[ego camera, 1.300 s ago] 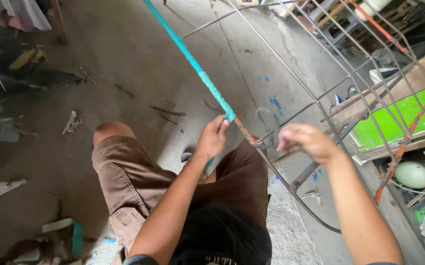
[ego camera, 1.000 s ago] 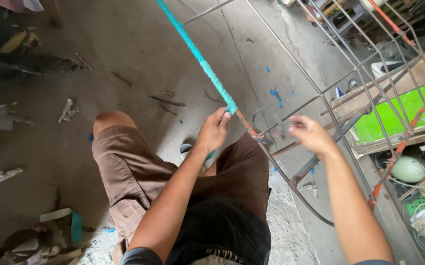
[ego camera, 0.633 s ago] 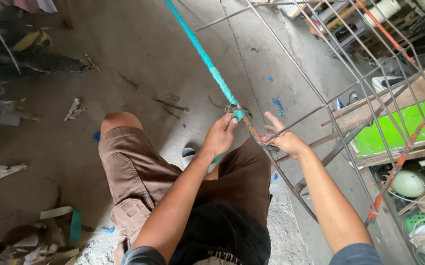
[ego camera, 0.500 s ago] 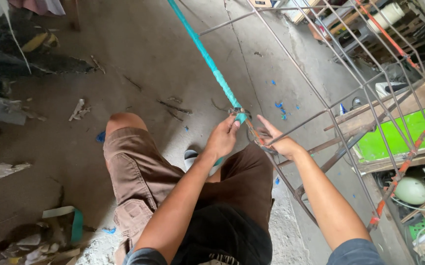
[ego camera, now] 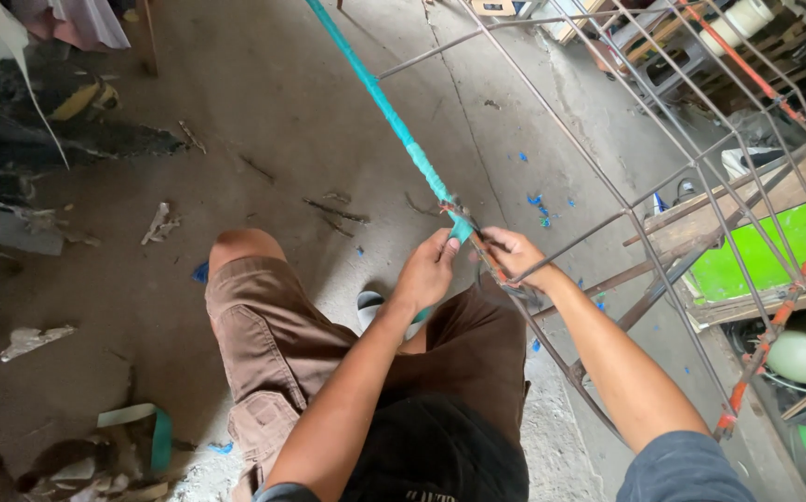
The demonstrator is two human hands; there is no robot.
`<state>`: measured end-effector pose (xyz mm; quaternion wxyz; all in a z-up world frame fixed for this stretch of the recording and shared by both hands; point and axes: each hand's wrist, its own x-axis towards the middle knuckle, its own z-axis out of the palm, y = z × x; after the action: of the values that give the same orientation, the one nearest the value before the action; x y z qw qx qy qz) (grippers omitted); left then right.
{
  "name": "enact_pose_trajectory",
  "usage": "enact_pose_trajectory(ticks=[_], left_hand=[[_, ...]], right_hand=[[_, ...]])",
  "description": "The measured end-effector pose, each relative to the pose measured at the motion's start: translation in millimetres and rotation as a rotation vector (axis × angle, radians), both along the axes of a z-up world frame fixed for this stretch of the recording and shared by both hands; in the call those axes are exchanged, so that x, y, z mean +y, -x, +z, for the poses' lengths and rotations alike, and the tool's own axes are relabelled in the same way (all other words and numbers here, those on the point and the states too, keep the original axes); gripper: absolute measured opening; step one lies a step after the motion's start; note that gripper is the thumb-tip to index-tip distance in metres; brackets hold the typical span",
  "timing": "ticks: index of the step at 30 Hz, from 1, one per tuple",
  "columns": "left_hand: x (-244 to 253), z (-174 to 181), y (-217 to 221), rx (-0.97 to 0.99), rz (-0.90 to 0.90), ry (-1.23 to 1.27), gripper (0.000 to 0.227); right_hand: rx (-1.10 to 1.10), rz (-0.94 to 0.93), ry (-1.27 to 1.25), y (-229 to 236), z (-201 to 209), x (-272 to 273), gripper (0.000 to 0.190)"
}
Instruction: Wrapping a metal wire frame with a long strip of fabric to prepare it for upholstery.
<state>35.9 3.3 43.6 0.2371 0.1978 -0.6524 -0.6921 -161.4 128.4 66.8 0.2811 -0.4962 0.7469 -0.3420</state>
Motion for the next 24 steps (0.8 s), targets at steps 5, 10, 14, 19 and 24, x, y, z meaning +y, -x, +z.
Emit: enact_pose_trajectory(ticks=[5,10,14,19,24], left_hand=[[-3.6,-13.5,4.8,0.050,0.006,0.013,0.025],[-0.6,-20.2,13.6,0.135,-0.014,-0.004,0.026],[4.6,-25.3,18.6,0.137,0.019,-0.041,0.024],[-0.1,-48.2,27.7,0.036,0.034,-0.017,0.025],[-1.9,-43.3,23.4,-0.011,0.060,-0.052,0.027]], right_hand=[[0.373,-0.258,-0.529,45.7,25.3,40.0,0.030],[0.522,-0.522,-0.570,51.1,78.0,149.9,0.036],[-0.029,-0.583,0.106,4.4,117.2,207.1,0.020],[-0.157,-0.624,0.328,-57.0,154.3,205.1,0.023],[-0.176,-0.612,0.455,-75.0,161.5,204.2,0.023]])
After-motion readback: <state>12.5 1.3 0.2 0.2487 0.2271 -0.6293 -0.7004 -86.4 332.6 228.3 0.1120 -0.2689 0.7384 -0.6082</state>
